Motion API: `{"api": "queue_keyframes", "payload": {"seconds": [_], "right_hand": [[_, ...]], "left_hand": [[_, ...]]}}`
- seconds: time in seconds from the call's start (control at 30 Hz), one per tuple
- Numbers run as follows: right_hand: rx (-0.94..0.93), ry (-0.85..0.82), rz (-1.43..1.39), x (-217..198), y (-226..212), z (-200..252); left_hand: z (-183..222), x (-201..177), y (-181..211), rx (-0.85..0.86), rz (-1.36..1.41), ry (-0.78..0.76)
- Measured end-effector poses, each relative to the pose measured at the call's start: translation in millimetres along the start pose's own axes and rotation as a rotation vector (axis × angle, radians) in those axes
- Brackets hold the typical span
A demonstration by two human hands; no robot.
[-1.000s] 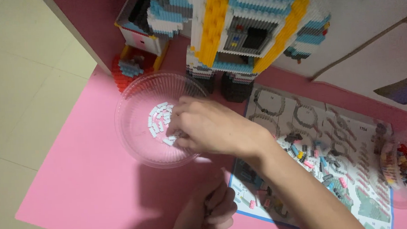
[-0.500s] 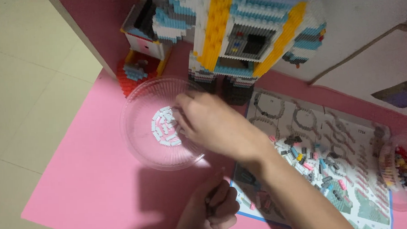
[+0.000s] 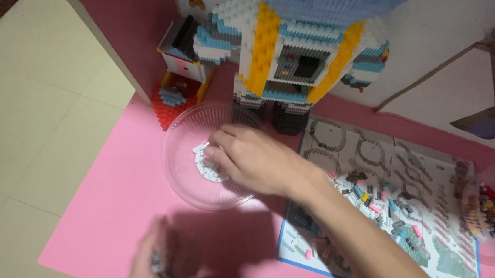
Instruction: Sorting and assembling miniature building blocks (nanoblocks) on a pink surface following an instruction manual.
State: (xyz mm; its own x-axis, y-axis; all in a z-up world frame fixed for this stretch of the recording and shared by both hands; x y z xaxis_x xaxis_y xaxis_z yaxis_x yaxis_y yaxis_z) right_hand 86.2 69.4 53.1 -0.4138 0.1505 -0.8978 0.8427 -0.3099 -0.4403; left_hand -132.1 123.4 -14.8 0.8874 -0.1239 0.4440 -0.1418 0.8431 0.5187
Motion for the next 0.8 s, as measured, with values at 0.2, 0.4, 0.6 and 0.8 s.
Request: {"api": "queue_keyframes", "payload": {"seconds": [0.2, 0.4, 0.6, 0.8], "right_hand": [[0.125, 0.015, 0.206, 17, -23, 5], [-0.116, 0.065, 0.093, 16, -24, 37], [-0.111, 0.109, 0.194, 51, 15, 60], [-0.021, 0.145, 0.335, 37, -19, 40]], "left_hand": [[-18, 79, 55, 0.449, 0.126, -0.372], [-28, 121, 74, 0.487, -0.078, -0.443], [-37, 159, 79, 0.382, -0.440, -0.527], [-57, 191, 57, 0.227, -0.584, -0.631]]}}
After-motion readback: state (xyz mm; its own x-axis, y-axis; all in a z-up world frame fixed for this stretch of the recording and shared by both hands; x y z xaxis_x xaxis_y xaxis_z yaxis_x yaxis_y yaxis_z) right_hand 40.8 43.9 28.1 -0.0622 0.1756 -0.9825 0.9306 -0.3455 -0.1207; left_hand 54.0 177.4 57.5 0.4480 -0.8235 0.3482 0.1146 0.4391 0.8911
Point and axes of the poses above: each hand's wrist, its own z-axis away from the middle knuckle, its own x-axis out of the palm, y = z × x, the point moved 4 cm from there along -z, towards the middle knuckle, and after that the axes turned 8 degrees about z, right-handed, at the moved point
